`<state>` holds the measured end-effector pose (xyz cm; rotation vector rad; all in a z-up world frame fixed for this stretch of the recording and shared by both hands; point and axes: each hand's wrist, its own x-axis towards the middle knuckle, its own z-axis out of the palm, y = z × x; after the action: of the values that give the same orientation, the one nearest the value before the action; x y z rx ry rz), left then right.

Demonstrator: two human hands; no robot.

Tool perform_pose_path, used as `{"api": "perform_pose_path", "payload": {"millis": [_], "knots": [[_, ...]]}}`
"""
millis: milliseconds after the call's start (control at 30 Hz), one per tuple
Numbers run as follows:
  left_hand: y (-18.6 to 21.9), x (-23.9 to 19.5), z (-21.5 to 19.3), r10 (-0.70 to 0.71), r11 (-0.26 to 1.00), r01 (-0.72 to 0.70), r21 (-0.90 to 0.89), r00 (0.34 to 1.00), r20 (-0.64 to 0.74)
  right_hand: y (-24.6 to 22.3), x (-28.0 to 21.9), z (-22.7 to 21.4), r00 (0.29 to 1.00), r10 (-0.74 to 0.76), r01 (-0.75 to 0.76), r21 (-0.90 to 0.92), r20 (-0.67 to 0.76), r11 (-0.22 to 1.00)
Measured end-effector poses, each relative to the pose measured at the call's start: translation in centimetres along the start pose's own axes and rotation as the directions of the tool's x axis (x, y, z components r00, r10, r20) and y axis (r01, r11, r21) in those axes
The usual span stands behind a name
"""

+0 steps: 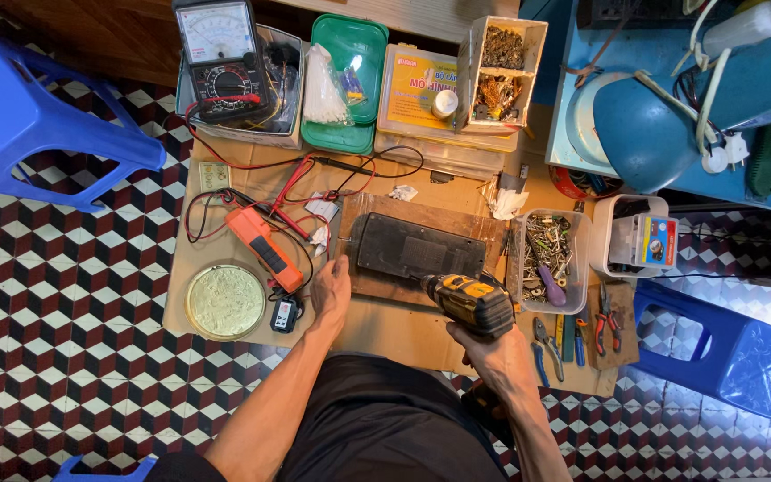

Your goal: The person uses a cordless drill to remove screws from a black plastic electrical box, opens the cover to reveal fuses and wiring, and manipulates the internal components with their hands.

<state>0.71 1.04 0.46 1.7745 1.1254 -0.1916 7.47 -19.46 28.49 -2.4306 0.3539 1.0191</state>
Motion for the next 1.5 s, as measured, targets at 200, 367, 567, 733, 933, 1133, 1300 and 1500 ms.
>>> {"api": "perform_pose_path", "payload": {"millis": [200,367,567,733,933,1133,1300,1500], "knots": [[1.7,0.6,0.6,0.06,0.998,-0.06,-0.01,0.993,0.101,0.3,0.3,0.4,0.999,-0.033,0.035,0.059,-0.036,0.998],[3.2,2.5,4.0,0.261,0.96,-0.244,-0.138,0.957,0.127,0.9,1.1,-0.2,0.98,-0.161,0.149,-0.103,-0.115,0.983],[4.2,4.3,5.2,0.399,0.915,-0.374,-0.15,0.896,0.198,-0.3,2.9,-2.1,0.975,-0.209,0.188,-0.232,-0.073,0.954],[4.8,2.8,4.2,0.369,0.929,-0.361,-0.077,0.903,0.219,-1.3,2.2,-1.9,0.998,-0.052,0.048,-0.078,-0.047,0.996],[7.7,0.0,1.3,0.415,0.907,-0.422,0.016,0.897,0.149,-1.0,2.0,-1.3,0.991,-0.09,0.083,-0.073,-0.101,0.994],[8.9,-4.2,2.4,0.643,0.714,-0.691,0.114,0.711,0.283,-0.2,2.1,-0.8,0.989,-0.07,0.068,-0.017,-0.128,0.998],[7.2,-2.8,4.4,0.681,0.565,-0.8,0.203,0.591,0.432,0.6,2.1,-0.5,0.993,-0.017,0.027,0.084,-0.119,0.996],[6.0,-2.7,5.3,0.66,0.49,-0.817,0.303,0.575,0.484,0.8,1.8,-0.2,0.987,-0.06,0.066,0.037,-0.148,0.997]]}}
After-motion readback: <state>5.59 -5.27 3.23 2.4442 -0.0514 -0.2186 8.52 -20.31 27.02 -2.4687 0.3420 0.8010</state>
